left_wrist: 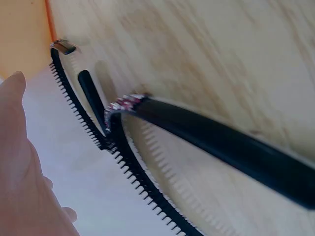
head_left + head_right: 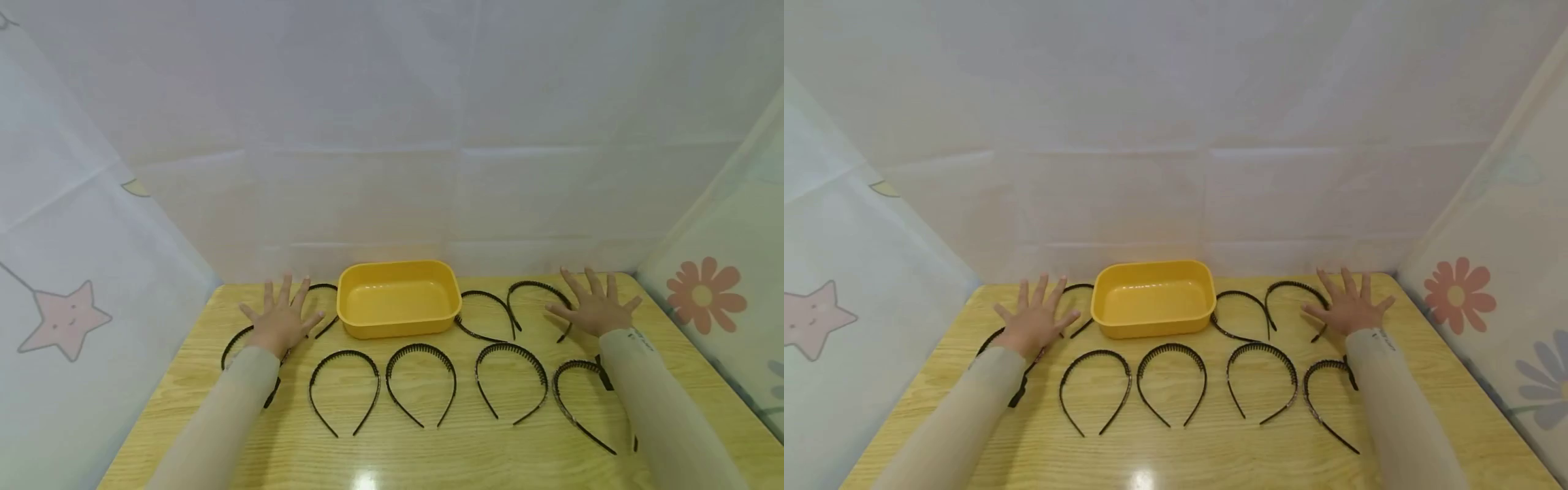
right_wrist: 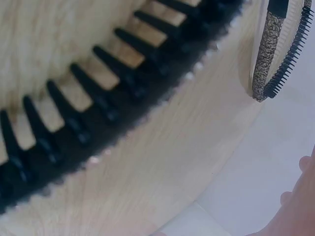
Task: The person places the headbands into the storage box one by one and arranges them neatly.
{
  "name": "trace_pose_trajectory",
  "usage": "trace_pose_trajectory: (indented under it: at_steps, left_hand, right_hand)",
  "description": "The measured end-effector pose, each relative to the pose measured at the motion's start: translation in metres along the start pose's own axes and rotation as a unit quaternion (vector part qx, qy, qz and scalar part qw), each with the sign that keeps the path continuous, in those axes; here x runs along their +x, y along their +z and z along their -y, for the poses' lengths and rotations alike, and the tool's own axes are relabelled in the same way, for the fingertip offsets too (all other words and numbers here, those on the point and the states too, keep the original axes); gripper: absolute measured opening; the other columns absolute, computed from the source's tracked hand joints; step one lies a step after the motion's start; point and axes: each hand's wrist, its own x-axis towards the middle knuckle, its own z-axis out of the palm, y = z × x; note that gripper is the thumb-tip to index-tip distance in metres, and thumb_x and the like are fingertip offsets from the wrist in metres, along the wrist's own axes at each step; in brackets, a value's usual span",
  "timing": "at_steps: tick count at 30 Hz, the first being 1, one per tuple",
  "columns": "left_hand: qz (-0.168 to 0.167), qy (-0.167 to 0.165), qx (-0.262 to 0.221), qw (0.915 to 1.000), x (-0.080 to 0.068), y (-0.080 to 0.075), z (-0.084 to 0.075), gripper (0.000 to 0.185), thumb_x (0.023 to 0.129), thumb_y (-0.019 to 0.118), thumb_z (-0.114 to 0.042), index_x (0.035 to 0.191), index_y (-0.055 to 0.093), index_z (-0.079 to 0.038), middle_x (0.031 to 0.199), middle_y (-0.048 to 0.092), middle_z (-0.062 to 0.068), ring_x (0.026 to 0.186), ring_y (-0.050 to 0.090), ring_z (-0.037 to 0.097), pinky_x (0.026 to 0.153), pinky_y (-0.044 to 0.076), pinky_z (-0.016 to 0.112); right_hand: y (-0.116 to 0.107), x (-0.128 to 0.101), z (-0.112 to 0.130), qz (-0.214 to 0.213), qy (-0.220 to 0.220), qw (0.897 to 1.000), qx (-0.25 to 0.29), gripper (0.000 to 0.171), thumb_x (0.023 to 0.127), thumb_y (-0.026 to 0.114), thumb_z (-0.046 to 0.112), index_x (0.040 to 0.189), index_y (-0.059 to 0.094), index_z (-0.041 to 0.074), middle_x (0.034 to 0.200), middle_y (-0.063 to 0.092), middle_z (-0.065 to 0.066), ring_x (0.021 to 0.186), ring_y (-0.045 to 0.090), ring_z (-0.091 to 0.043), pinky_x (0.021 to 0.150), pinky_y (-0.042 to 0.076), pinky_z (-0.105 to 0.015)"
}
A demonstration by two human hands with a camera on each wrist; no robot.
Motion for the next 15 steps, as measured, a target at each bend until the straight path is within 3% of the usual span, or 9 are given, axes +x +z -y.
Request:
trace_pose_trajectory:
  at_steps: [8,12,15]
  left_hand:
    - [-0.024,0.017,0.019,0.9994,0.0015,-0.0013,-0.005,0.09,0.094,0.02,-0.081,0.162,-0.013,-0.032,0.168,-0.016,0.013,0.147,-0.027,0.046,0.094,-0.019,0.087]
    - [-0.052,0.035,0.009,0.998,0.0012,-0.0043,-0.0068,0.089,0.097,0.022,-0.077,0.164,-0.01,-0.028,0.17,-0.011,0.013,0.15,-0.021,0.043,0.1,-0.013,0.086]
    - [-0.077,0.06,-0.018,0.995,-0.0005,-0.0051,-0.0106,0.086,0.102,0.032,-0.068,0.165,-0.004,-0.021,0.17,-0.007,0.012,0.154,-0.013,0.04,0.107,-0.008,0.082]
  right_hand:
    - [0.0003,0.001,-0.003,0.009,-0.002,1.0,0.002,0.096,0.093,0.051,0.074,0.165,0.002,0.033,0.167,-0.004,-0.024,0.143,-0.019,-0.061,0.087,-0.015,-0.092]
    - [0.0012,0.0036,-0.0026,0.003,0.005,1.0,0.02,0.096,0.094,0.053,0.071,0.165,0.006,0.027,0.166,-0.002,-0.027,0.144,-0.011,-0.063,0.089,-0.005,-0.095]
    - [0.0028,0.0068,-0.0031,-0.001,0.027,0.999,0.046,0.096,0.095,0.056,0.066,0.165,0.012,0.017,0.16,0.007,-0.036,0.14,0.005,-0.067,0.09,0.009,-0.095]
